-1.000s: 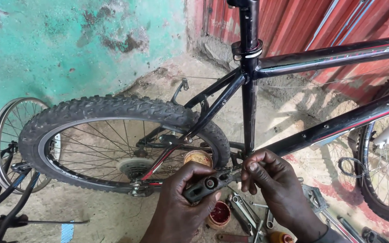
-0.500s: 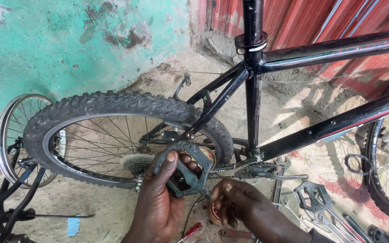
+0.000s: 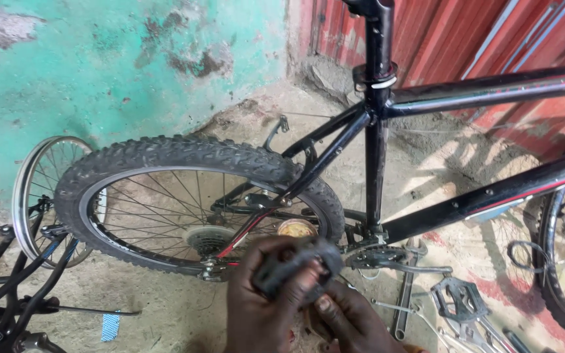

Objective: Assembling the internal components of a bicycle pedal, including inserting bearings and applying grease.

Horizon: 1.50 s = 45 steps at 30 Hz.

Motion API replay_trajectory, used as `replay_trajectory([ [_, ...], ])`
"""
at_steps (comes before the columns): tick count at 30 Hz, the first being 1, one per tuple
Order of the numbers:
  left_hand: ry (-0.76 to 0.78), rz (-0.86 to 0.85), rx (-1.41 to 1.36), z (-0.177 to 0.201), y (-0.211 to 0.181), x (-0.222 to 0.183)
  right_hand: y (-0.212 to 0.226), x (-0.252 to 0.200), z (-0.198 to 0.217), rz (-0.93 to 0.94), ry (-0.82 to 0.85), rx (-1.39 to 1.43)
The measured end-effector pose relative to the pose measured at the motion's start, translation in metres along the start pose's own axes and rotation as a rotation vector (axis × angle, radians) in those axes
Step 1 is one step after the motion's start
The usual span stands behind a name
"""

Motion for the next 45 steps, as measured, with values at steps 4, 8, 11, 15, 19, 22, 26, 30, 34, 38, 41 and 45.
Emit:
replay_trajectory([
  [4,0.11,-0.201,0.108,-0.019,-0.038,-0.016,0.01,-0.002,0.001,0.007,-0.139,0.092],
  [8,0.105,-0.196,0.006,-0.028,-0.037,-0.029,0.014,-0.001,0.005,0.012,-0.13,-0.05],
  [11,0.056,-0.044,-0.482,-0.035,-0.031,-0.034,0.018,-0.001,0.007,0.027,-0.129,-0.178],
  [15,0.173,-0.173,-0.25,-0.031,-0.042,-0.029,0.022,-0.002,0.01,0.054,-0.137,-0.342],
  [19,0.062,-0.222,-0.152,-0.035,-0.06,-0.033,0.024,-0.008,0.013,0.076,-0.155,-0.498],
  [22,0.254,-0.425,0.216,-0.028,-0.063,-0.026,0.027,-0.012,0.016,0.098,-0.173,-0.615],
  [26,0.173,-0.278,0.286,-0.013,-0.047,-0.011,0.047,-0.006,0.015,0.125,-0.199,-0.727],
  [30,0.191,-0.012,0.515,-0.001,-0.024,0.004,0.028,0.012,0.07,-0.356,-0.373,-0.733],
  [34,0.154,0.196,0.587,0.015,0.008,0.007,0.057,0.019,0.072,-0.201,-0.419,-0.3],
  [38,0.246,0.143,0.665,0.008,0.01,0.002,0.072,0.024,0.066,0.041,-0.35,-0.138],
  [41,0.278,-0.053,0.702,0.0,0.013,0.007,0.083,0.019,0.068,-0.032,-0.509,-0.267],
  [45,0.296,-0.038,0.66,-0.004,0.03,0.003,0.09,0.008,0.064,0.162,-0.471,-0.263],
])
Point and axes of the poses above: each hand's wrist, its own x-axis towards the middle knuckle, its own z-axis out of the back of the hand, y = z × x, the point moved 9 cm from there along x, towards the middle knuckle, and after that the axes turned 7 degrees about x, right-handed, at the moved point
